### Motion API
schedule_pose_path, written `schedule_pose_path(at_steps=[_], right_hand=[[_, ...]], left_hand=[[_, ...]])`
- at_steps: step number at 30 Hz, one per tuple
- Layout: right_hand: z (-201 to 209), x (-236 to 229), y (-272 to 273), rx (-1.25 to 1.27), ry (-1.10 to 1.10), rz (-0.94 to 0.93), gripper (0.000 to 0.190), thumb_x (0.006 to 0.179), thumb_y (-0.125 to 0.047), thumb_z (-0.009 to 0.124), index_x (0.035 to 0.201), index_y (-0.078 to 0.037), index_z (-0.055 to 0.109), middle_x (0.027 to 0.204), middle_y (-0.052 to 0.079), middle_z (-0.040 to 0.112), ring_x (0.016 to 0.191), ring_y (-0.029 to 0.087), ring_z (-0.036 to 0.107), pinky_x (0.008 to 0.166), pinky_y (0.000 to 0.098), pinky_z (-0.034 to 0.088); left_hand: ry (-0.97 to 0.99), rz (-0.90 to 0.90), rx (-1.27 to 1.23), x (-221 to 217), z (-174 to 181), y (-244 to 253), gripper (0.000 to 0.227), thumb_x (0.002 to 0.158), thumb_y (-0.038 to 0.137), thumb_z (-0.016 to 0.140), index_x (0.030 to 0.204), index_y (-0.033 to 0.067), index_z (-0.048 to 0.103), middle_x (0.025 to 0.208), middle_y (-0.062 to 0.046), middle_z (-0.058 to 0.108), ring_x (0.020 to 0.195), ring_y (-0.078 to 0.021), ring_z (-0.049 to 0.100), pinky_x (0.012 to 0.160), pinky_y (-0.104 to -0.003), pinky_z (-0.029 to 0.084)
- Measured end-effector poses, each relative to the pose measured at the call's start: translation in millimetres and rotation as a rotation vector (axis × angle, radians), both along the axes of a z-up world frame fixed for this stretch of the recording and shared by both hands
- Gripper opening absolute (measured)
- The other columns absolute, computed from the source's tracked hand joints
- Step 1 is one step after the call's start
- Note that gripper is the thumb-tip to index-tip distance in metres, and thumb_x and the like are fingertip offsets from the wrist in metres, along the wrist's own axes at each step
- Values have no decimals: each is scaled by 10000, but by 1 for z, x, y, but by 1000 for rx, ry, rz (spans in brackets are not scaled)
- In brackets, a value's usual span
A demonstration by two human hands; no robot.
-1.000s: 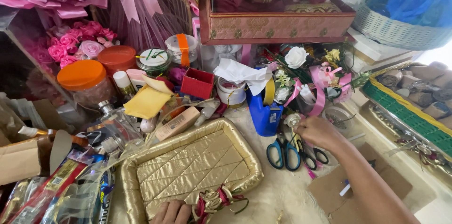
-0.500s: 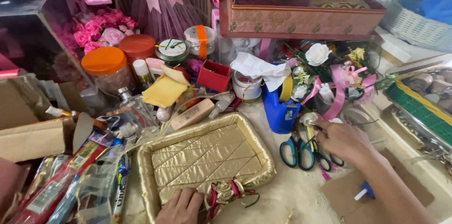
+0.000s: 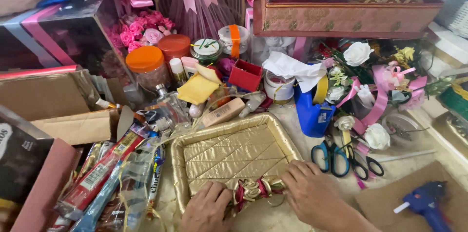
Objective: Decorating a gold-colored jewelry tray with ribbons, flowers, and other ornaments using a hot glue gun.
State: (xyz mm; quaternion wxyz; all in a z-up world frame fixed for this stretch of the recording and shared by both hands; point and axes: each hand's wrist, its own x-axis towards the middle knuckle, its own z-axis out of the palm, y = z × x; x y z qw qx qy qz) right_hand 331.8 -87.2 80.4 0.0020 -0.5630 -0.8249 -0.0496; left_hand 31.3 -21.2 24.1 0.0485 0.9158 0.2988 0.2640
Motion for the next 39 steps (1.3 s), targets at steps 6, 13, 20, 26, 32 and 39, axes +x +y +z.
schedule_pose_path(at_steps=[6, 13, 20, 26, 32, 39], right_hand=[[5, 13, 8, -57, 120, 22, 233, 932, -275, 615, 1124, -143, 605, 1152, 67, 646, 1134, 296, 585, 1087, 540, 365], [81, 18, 25, 61, 414, 34, 128, 941, -284, 630, 949, -157, 614, 899, 27, 646, 868, 252, 601, 882, 419, 427], [112, 50, 63, -18, 502, -81, 338, 1059, -403, 447, 857, -150, 543, 811, 4, 557, 791, 197, 548, 804, 327, 419], [171, 14, 62, 143, 502, -309, 304, 973, -309, 548, 1204, -180, 698, 1192, 8, 705, 1119, 221, 655, 955, 391, 482], [191, -24, 43, 250, 669, -63, 225, 965, -196, 557, 1052, -124, 752, 987, 5, 794, 877, 134, 748, 759, 297, 549], [163, -20, 79, 182, 574, -155, 237, 985, -228, 545, 1133, -138, 707, 1139, 20, 700, 1082, 210, 657, 914, 374, 480]], left_hand=[[-23, 62, 41, -2, 29, -6, 244, 875, 296, 705, 1027, 113, 655, 1023, -89, 629, 853, -263, 618, 604, -393, 582], [-150, 317, 187, -10, 100, 0, 609, 829, 703, 681, 1172, 201, 698, 1119, -17, 703, 991, -218, 678, 808, -412, 536], [-29, 149, 169, -27, 149, 43, 567, 877, 645, 697, 1203, 182, 666, 1178, -29, 651, 1062, -267, 629, 871, -447, 481], [224, 264, -308, -13, 198, 61, 547, 812, 602, 848, 1153, 235, 630, 981, 13, 682, 950, -242, 673, 753, -414, 528], [185, 356, -359, -14, 204, 75, 554, 766, 605, 881, 1115, 242, 653, 902, 27, 641, 788, -260, 672, 634, -430, 507], [136, 312, -378, -18, 201, 80, 565, 757, 573, 880, 1175, 263, 661, 983, 29, 691, 877, -241, 692, 746, -422, 532]])
